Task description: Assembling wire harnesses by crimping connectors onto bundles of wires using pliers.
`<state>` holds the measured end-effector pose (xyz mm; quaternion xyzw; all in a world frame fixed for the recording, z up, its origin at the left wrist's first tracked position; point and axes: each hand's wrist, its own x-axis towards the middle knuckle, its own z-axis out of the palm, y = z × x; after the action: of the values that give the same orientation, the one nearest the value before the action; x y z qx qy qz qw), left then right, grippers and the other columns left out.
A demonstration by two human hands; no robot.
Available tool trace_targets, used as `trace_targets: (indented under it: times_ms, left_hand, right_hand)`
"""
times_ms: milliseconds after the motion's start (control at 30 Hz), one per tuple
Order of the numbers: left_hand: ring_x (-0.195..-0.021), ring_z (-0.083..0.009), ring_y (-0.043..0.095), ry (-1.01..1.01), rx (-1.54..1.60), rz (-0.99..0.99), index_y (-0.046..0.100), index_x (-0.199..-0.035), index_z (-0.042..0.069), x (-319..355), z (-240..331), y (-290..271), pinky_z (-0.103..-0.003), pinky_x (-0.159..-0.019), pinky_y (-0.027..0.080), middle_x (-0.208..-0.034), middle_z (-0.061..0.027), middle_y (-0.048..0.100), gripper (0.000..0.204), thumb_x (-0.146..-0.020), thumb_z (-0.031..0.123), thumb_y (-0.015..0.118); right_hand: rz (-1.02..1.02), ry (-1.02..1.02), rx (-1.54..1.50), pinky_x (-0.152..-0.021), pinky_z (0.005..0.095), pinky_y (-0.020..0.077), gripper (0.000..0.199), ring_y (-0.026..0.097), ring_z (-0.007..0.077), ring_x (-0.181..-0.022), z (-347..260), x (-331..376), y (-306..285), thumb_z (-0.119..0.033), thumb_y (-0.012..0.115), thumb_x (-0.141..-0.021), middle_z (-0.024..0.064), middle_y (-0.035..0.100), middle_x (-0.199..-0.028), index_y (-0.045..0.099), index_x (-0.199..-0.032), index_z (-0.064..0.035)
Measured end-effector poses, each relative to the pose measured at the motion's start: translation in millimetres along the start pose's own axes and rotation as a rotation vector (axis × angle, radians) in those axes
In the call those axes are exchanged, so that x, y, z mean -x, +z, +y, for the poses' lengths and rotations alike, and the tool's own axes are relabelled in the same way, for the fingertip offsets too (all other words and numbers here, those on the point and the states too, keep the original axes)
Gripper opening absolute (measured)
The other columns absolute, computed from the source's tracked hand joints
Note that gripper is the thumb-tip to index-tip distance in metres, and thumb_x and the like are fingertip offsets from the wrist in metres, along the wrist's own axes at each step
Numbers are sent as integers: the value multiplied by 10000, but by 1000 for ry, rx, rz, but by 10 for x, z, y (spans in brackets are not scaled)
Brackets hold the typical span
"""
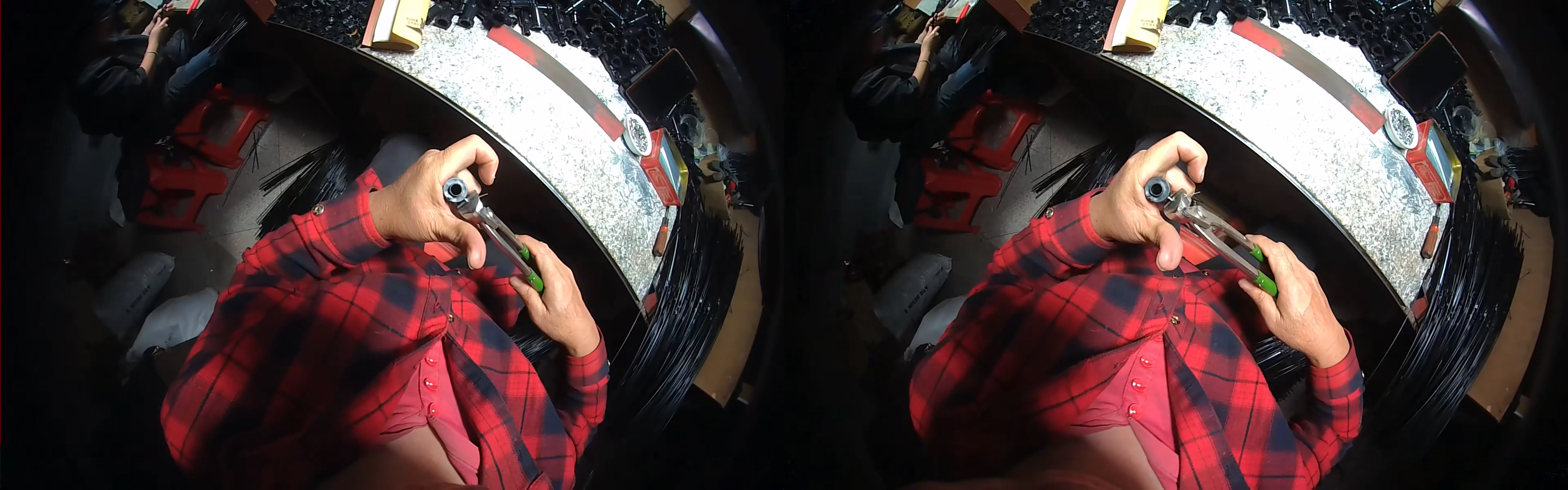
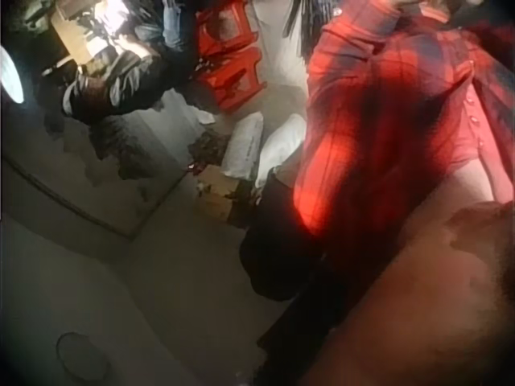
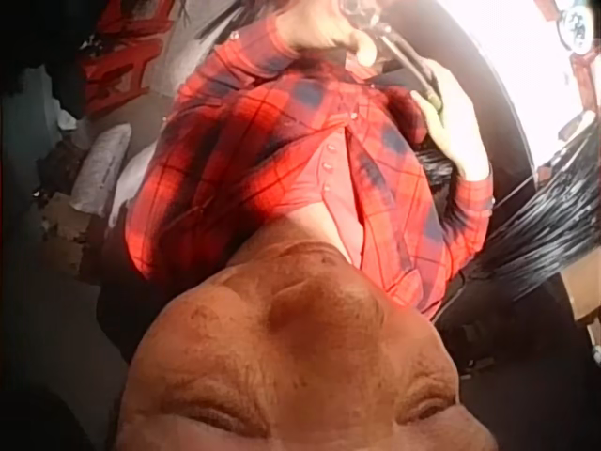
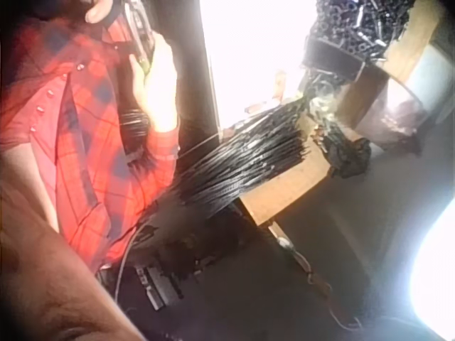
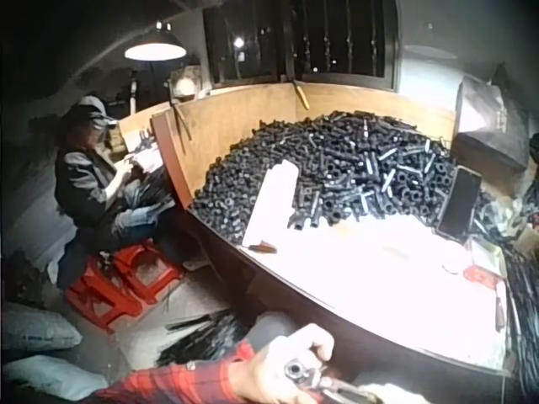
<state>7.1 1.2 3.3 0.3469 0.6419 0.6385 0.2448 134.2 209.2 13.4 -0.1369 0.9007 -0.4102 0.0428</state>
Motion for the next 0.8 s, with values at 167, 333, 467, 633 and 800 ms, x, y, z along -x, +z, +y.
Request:
trace_targets:
  times_ms: [167,333,467,633,800]
  left_hand:
    - [-488,-16,420,182,-69,67,379,-921,58,-10,-125,13,-198,-429,321,-514,29,464,763,-454,396,879]
    - [-474,-19,391,155,-46,108,385,-933,63,2,-149,44,-201,-430,308,-500,42,423,767,-453,389,886]
    - [-470,-20,362,118,25,136,393,-951,63,10,-141,74,-197,-436,298,-492,53,391,773,-453,385,889]
    - [-469,-10,327,44,120,168,394,-976,57,19,-134,75,-188,-437,257,-493,64,362,783,-462,380,889]
    - [-465,-3,288,104,95,185,387,-1012,48,6,-175,81,-187,-437,219,-495,70,320,809,-471,389,882]
  right_hand:
    - [34,63,-13,-673,335,449,326,580,321,-759,70,21,99,24,615,-736,170,557,-858,512,-1046,17]
    - [50,125,-16,-627,312,451,251,585,305,-697,96,27,130,43,615,-729,173,551,-801,527,-963,14]
    - [96,99,-4,-601,296,447,228,582,274,-661,141,48,161,57,609,-730,162,554,-778,530,-940,12]
    - [276,175,-35,-601,325,456,186,598,243,-675,111,56,135,19,594,-770,138,561,-760,524,-941,5]
    - [642,183,-105,-579,246,418,109,516,115,-649,330,135,-92,-36,543,-842,54,528,-745,514,-944,-9]
